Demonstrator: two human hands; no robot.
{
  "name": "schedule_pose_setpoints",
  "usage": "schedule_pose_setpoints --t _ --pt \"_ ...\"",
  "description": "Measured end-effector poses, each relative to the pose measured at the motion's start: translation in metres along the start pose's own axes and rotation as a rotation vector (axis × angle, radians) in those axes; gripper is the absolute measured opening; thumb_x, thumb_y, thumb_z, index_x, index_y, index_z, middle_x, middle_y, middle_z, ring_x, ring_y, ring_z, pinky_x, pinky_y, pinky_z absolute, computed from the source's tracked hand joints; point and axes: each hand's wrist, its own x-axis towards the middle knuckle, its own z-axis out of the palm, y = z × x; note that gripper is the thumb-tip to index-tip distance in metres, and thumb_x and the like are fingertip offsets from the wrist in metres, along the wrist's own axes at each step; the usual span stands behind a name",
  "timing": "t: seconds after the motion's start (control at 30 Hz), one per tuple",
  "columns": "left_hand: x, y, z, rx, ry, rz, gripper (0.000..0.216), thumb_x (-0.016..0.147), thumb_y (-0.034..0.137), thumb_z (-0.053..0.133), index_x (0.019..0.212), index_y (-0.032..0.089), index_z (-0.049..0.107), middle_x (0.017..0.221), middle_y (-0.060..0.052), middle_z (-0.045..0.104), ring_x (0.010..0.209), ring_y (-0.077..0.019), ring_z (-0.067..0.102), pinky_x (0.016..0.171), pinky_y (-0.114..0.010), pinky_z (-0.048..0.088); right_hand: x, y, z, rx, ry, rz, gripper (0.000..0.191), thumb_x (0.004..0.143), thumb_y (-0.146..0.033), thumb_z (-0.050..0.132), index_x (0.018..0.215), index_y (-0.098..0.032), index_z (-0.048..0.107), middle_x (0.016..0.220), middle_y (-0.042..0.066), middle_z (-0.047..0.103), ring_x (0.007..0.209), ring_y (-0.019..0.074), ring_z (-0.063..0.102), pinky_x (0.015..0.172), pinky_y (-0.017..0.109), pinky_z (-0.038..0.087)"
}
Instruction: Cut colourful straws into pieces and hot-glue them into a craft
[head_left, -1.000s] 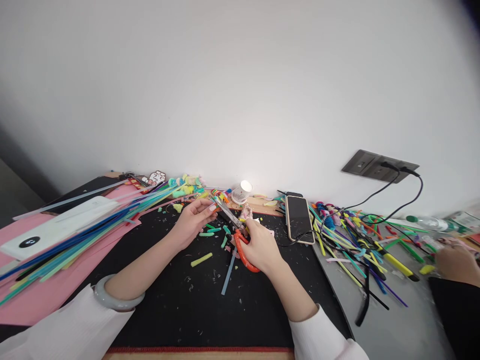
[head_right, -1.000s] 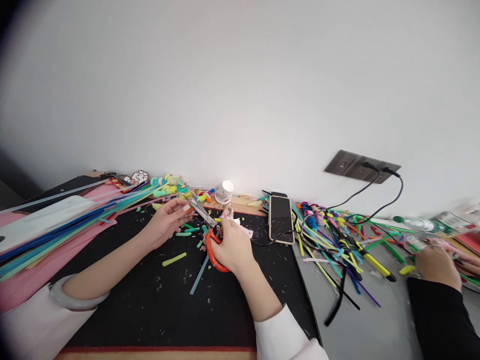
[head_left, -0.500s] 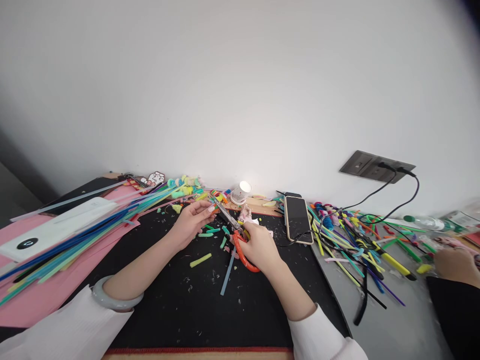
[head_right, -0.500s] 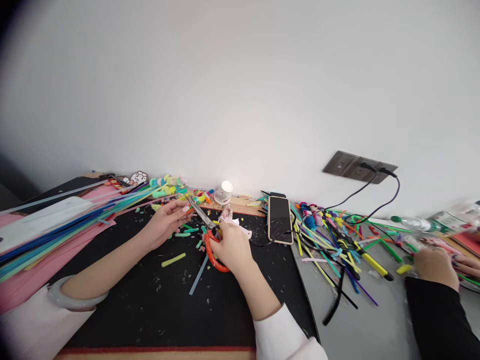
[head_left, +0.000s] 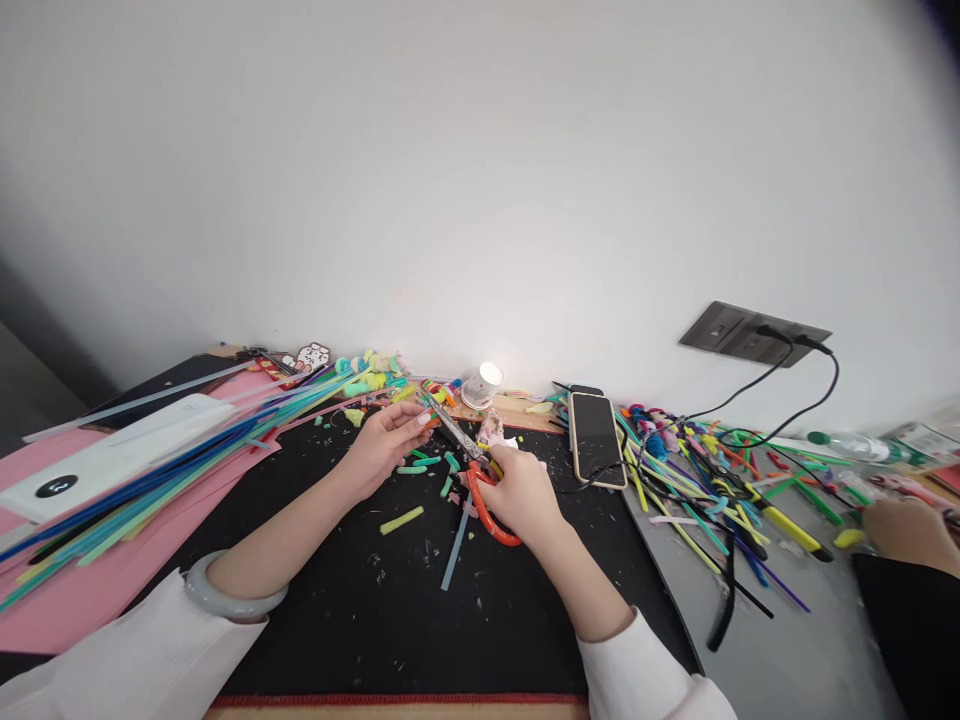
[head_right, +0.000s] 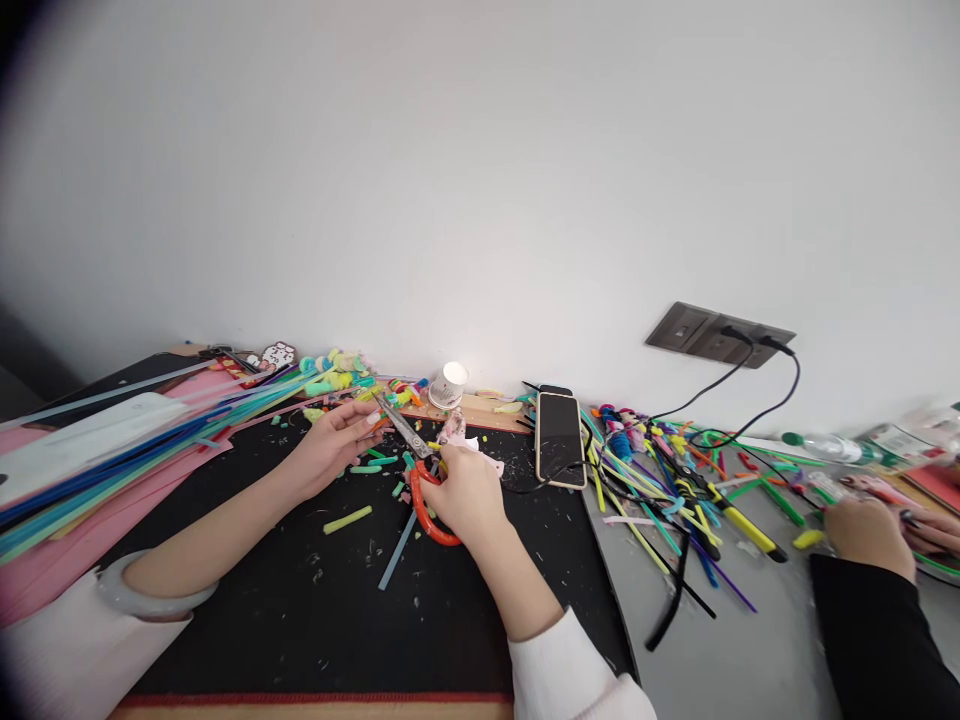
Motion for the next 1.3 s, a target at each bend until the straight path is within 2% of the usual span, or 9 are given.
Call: schedule_pose_setpoints --t 0.2,0.37,0.5,0.6,0.7,0.9,1.03,1.2,1.3 --pt "0.001 -0.002 -0.001 0.002 -0.004 0.013 0.033 0.067 0.043 0.084 0.085 0.021 0.067 0.087 -0.002 0.069 0.083 -0.0176 0.067 0.086 -0.036 0.054 -0.001 -0.002 0.001 0.033 0.001 -0.001 0.035 0.08 -0.042 0.067 0.061 -0.02 0.047 0.061 -0.001 0.053 0.056 0.0118 0.042 0.054 0.024 0.024" --pt "-0.002 0.004 0.004 0.046 0.038 0.031 0.035 0.066 0.045 0.083 0.085 0.02 0.068 0.089 -0.004 0.07 0.084 -0.0191 0.068 0.082 -0.035 0.056 0.0 0.0 0.003 0.061 0.082 0.046 0.029 0.083 -0.041 0.061 0.065 -0.021 0.051 0.062 -0.001 0.055 0.056 0.0127 0.044 0.054 0.024 0.024" --pt "-0.005 0.009 0.006 0.153 0.157 0.006 0.044 0.065 0.049 0.081 0.094 0.018 0.07 0.086 -0.004 0.07 0.074 -0.021 0.066 0.051 -0.026 0.051 0.002 0.003 0.001 0.038 0.144 0.098 0.022 0.085 -0.037 0.057 0.07 -0.02 0.053 0.067 0.001 0.057 0.058 0.0141 0.047 0.054 0.025 0.026" --pt "-0.006 0.01 0.003 0.242 0.234 0.042 0.048 0.069 0.049 0.078 0.103 0.017 0.071 0.101 -0.008 0.071 0.075 -0.0228 0.066 0.039 -0.024 0.045 0.004 0.005 0.001 0.058 0.157 0.067 0.014 0.083 -0.032 0.058 0.08 -0.019 0.059 0.08 0.005 0.063 0.07 0.0173 0.056 0.06 0.026 0.034" --pt "-0.004 0.01 -0.001 0.264 0.308 0.078 0.049 0.07 0.047 0.077 0.108 0.018 0.069 0.12 -0.011 0.066 0.074 -0.0221 0.068 0.038 -0.026 0.05 0.006 0.009 0.004 0.098 0.121 0.039 0.011 0.079 -0.027 0.062 0.085 -0.018 0.062 0.085 0.007 0.065 0.078 0.0195 0.06 0.068 0.027 0.039" --pt "-0.004 0.013 0.001 0.243 0.396 0.224 0.045 0.066 0.044 0.08 0.098 0.018 0.062 0.106 -0.011 0.07 0.088 -0.0273 0.071 0.057 -0.032 0.061 0.006 0.007 0.012 0.364 0.067 0.022 0.027 0.07 -0.024 0.069 0.091 -0.02 0.052 0.083 0.002 0.065 0.076 0.0176 0.061 0.068 0.026 0.044" --pt "-0.01 0.017 0.006 0.323 0.38 0.279 0.041 0.07 0.044 0.076 0.099 0.019 0.061 0.105 -0.009 0.069 0.086 -0.0276 0.071 0.055 -0.031 0.06 0.001 0.0 0.015 0.479 0.006 -0.085 0.026 0.068 -0.014 0.056 0.091 -0.022 0.047 0.079 -0.002 0.057 0.067 0.0139 0.054 0.063 0.024 0.042" --pt "-0.014 0.014 0.007 0.567 0.327 0.415 0.042 0.082 0.041 0.064 0.119 0.022 0.055 0.118 -0.011 0.065 0.094 -0.0277 0.07 0.04 -0.022 0.053 -0.002 -0.007 0.015 0.55 -0.109 -0.117 0.024 0.064 -0.01 0.054 0.085 -0.022 0.051 0.065 -0.007 0.046 0.057 0.0116 0.042 0.054 0.022 0.032" --pt "-0.014 0.01 0.006 0.712 0.3 0.536 0.043 0.087 0.04 0.058 0.125 0.022 0.049 0.121 -0.012 0.064 0.101 -0.0273 0.068 0.049 -0.025 0.057 -0.003 -0.011 0.016 0.684 -0.188 -0.123 0.024 0.066 -0.009 0.053 0.087 -0.021 0.054 0.063 -0.007 0.045 0.056 0.0108 0.042 0.055 0.022 0.034"
